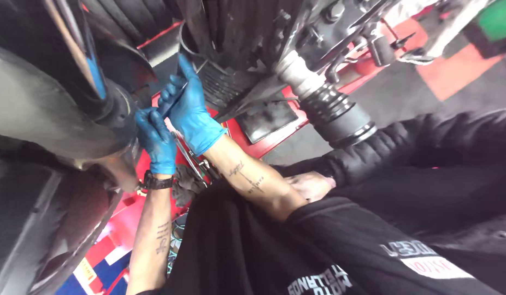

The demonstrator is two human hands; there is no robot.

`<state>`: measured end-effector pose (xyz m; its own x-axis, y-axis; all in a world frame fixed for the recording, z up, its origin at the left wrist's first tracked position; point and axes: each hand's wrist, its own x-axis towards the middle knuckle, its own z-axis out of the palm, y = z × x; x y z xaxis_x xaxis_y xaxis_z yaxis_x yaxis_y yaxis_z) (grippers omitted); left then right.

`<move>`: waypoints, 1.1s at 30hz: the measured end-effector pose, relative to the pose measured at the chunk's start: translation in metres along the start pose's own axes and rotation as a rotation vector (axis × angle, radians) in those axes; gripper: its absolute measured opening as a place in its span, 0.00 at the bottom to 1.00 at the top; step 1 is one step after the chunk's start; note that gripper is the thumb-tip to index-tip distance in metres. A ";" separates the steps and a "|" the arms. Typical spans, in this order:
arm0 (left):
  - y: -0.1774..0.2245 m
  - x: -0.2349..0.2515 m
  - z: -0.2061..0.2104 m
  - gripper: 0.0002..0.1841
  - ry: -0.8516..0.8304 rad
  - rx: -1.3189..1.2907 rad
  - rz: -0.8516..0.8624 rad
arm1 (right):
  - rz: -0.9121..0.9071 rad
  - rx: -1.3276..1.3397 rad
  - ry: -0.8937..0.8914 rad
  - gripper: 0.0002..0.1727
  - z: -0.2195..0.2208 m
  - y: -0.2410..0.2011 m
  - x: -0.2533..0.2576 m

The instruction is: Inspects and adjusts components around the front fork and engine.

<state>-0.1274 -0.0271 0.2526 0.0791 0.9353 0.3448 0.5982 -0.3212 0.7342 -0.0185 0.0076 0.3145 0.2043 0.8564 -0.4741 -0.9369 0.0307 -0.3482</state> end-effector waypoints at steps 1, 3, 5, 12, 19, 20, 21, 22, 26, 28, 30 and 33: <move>0.002 -0.002 0.001 0.20 0.006 0.012 -0.003 | 0.013 0.004 0.026 0.27 0.001 -0.002 -0.001; 0.004 -0.005 0.002 0.18 0.020 0.013 0.003 | 0.035 -0.005 0.072 0.31 0.003 -0.001 0.000; 0.006 -0.003 0.000 0.17 0.029 -0.002 0.018 | 0.033 -0.038 0.076 0.31 0.005 0.001 0.002; -0.002 -0.002 0.004 0.18 0.034 0.026 0.045 | 0.000 -0.084 -0.018 0.25 -0.005 0.006 0.015; 0.006 0.003 -0.004 0.14 0.058 -0.060 0.127 | 0.042 0.135 -0.252 0.30 -0.008 0.005 0.018; 0.006 0.004 -0.005 0.14 0.054 -0.052 0.125 | 0.039 0.132 -0.235 0.30 -0.007 0.004 0.018; 0.006 0.005 -0.005 0.14 0.042 -0.042 0.109 | 0.032 0.106 -0.193 0.30 -0.005 0.004 0.018; 0.006 0.005 -0.005 0.15 0.020 -0.034 0.066 | 0.026 0.062 -0.134 0.30 -0.004 0.003 0.017; 0.014 0.006 -0.005 0.21 -0.016 0.019 -0.143 | -0.015 -0.106 0.003 0.22 -0.002 -0.001 0.011; 0.017 0.007 -0.005 0.23 -0.013 -0.015 -0.155 | -0.029 -0.083 -0.006 0.25 -0.003 -0.001 0.011; 0.017 0.006 -0.005 0.21 -0.006 -0.039 -0.135 | -0.035 -0.083 0.003 0.29 -0.001 -0.001 0.012; 0.015 0.004 -0.004 0.18 -0.003 -0.042 -0.102 | -0.014 -0.080 0.017 0.29 0.002 0.000 0.011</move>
<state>-0.1211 -0.0285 0.2678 0.0215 0.9640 0.2652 0.5691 -0.2299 0.7895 -0.0170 0.0185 0.3110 0.2222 0.8475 -0.4821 -0.9083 0.0003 -0.4182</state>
